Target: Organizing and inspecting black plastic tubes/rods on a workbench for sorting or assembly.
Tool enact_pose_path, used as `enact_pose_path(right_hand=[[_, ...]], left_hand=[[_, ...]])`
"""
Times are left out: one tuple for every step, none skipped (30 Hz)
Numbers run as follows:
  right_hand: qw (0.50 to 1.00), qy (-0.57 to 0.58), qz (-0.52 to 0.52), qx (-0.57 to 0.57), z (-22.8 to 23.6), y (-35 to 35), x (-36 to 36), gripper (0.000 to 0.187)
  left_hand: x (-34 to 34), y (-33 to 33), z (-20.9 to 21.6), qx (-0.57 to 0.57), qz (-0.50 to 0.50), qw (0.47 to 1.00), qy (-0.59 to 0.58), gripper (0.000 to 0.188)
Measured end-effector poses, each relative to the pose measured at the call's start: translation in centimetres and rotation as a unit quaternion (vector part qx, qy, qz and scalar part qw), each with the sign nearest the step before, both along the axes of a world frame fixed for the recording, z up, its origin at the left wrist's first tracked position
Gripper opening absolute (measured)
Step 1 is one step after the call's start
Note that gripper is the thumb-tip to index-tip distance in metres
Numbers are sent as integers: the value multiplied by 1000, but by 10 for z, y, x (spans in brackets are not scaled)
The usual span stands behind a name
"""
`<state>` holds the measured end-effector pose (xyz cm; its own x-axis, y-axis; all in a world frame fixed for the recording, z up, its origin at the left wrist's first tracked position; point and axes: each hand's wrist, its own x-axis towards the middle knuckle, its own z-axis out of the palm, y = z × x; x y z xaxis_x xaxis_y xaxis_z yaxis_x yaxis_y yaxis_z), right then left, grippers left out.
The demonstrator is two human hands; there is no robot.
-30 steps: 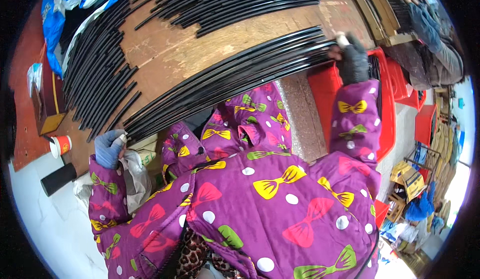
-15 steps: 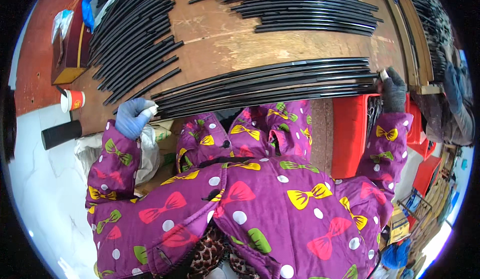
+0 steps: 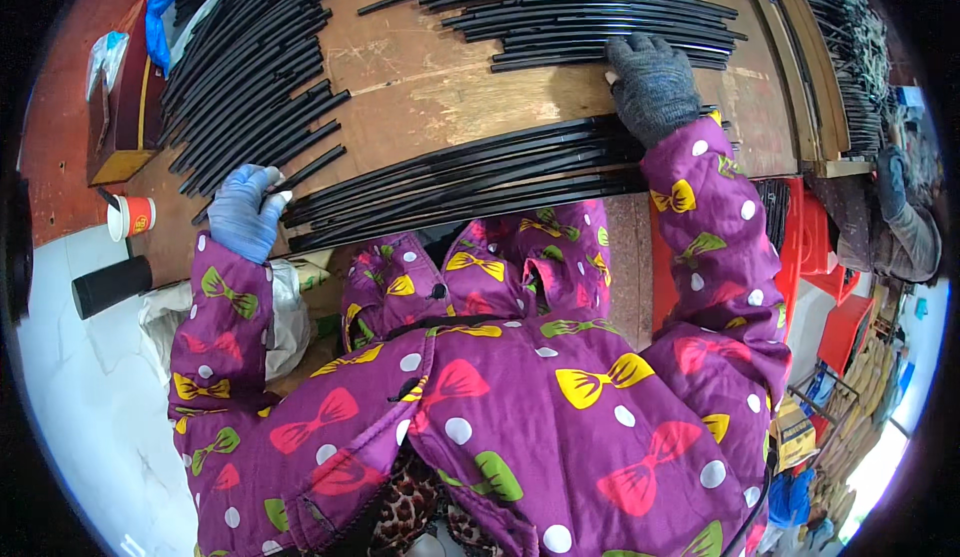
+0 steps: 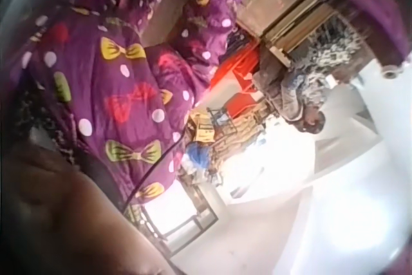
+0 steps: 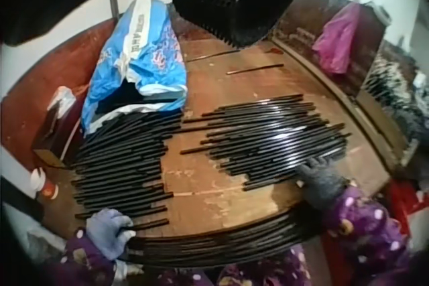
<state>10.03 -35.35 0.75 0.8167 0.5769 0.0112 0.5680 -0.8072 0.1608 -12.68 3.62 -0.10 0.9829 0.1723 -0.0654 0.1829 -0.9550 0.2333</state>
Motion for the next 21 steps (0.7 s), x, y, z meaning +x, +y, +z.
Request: enact_pose_path(right_hand=[[1000,0,1,-1,4,5,-3,33],[999,2,11,-39,7,9,-5,33],[997,2,15,-79,9,10,-7,33],[997,1,13,-81,11,12,-7,33],[996,9,18,-92,13,13,-7,34],[994,17,24,-102,13,14,-7,34],[994,17,21,-104,12,13,-7,34],[994,14,49,-96,15,16,-5,36],[993,10,70,-96,13,19,-2,37],[992,11,81,-92,13,22,-3,37],[993,-2,107,-56,18,21,-9,39],[991,-16,134,-19,22,21,-15,40],[990,-15,137,-19,28,24,-22,40],[988,17,151,23,33,24,-30,40],[981,47,175,68,37,26,-37,40],[962,12,228,147,30,23,-43,33],[961,14,231,150,32,25,-52,33],[960,33,216,175,36,27,-63,31],[958,52,200,199,39,28,-71,29],[953,35,217,208,38,28,-75,24],[953,36,217,209,37,27,-79,24]], left_hand=[[0,-1,1,14,4,1000,9,25],[-2,-2,3,13,6,1000,10,25],[-1,-3,1,-1,8,1000,-14,25],[0,-4,0,-16,10,999,-38,24],[1,-6,-3,-18,8,999,-38,24],[3,-8,-5,-69,14,996,-63,25],[5,-11,-7,-119,20,989,-87,27],[-5,-18,6,-104,18,989,-107,25],[-8,-22,8,-99,28,989,-106,25],[-9,-26,10,-140,34,983,-112,26],[-7,-29,7,-187,32,975,-118,26],[-5,-30,5,-194,23,975,-105,27],[-2,-35,1,-239,33,962,-127,21],[5,-38,-1,-237,25,965,-108,21],[5,-40,1,-232,26,968,-92,20],[4,-41,3,-229,31,969,-91,20],[3,-41,5,-243,26,965,-92,19],[3,-42,6,-259,20,961,-92,19],[2,-43,7,-259,20,961,-91,19],[1,-43,8,-257,17,963,-86,19],[1,-44,9,-254,13,964,-82,20]])
